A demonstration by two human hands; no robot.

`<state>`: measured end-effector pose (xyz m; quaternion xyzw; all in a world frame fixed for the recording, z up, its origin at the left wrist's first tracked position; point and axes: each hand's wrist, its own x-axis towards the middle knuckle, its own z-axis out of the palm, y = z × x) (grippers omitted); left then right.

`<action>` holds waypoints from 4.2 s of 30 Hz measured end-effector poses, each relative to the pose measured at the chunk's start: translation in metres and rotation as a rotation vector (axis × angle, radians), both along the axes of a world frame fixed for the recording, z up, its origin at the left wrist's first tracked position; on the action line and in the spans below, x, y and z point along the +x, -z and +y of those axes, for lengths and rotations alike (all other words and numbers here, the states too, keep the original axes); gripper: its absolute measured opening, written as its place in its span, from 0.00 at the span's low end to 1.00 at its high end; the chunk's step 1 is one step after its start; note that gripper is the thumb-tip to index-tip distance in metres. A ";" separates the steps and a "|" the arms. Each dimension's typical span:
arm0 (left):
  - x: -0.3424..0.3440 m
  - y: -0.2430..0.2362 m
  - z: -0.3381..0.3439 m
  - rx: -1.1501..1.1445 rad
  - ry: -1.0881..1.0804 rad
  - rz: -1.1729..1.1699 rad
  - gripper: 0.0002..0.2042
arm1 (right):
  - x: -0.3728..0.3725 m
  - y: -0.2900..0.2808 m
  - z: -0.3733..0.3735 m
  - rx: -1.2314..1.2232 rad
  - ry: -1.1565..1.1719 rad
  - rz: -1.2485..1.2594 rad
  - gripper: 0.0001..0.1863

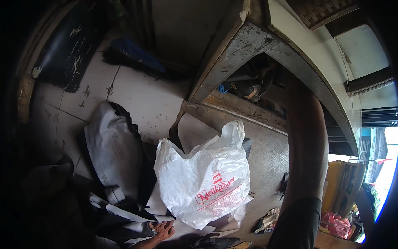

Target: The person reupholsters a bicycle seat by applying adhesive from a bottle to the seat frame and a piece of foam, then pressing the foam onto the seat to bond them together.

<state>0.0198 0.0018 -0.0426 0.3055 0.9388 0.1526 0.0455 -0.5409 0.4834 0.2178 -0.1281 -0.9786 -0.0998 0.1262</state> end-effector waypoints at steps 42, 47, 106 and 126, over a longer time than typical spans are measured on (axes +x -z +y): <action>0.016 0.020 0.000 0.254 0.004 -0.072 0.23 | 0.675 0.041 -0.047 -0.158 1.053 -1.515 0.31; 0.011 0.014 0.000 0.118 0.064 -0.075 0.22 | 0.416 0.029 -0.029 -0.593 0.341 -0.463 0.18; -0.023 -0.028 -0.013 0.162 0.076 -0.081 0.21 | 0.837 0.104 -0.145 -0.179 1.515 -0.850 0.29; -0.040 -0.052 -0.011 -0.309 0.248 0.001 0.16 | 0.490 0.243 0.158 -0.367 0.703 0.225 0.29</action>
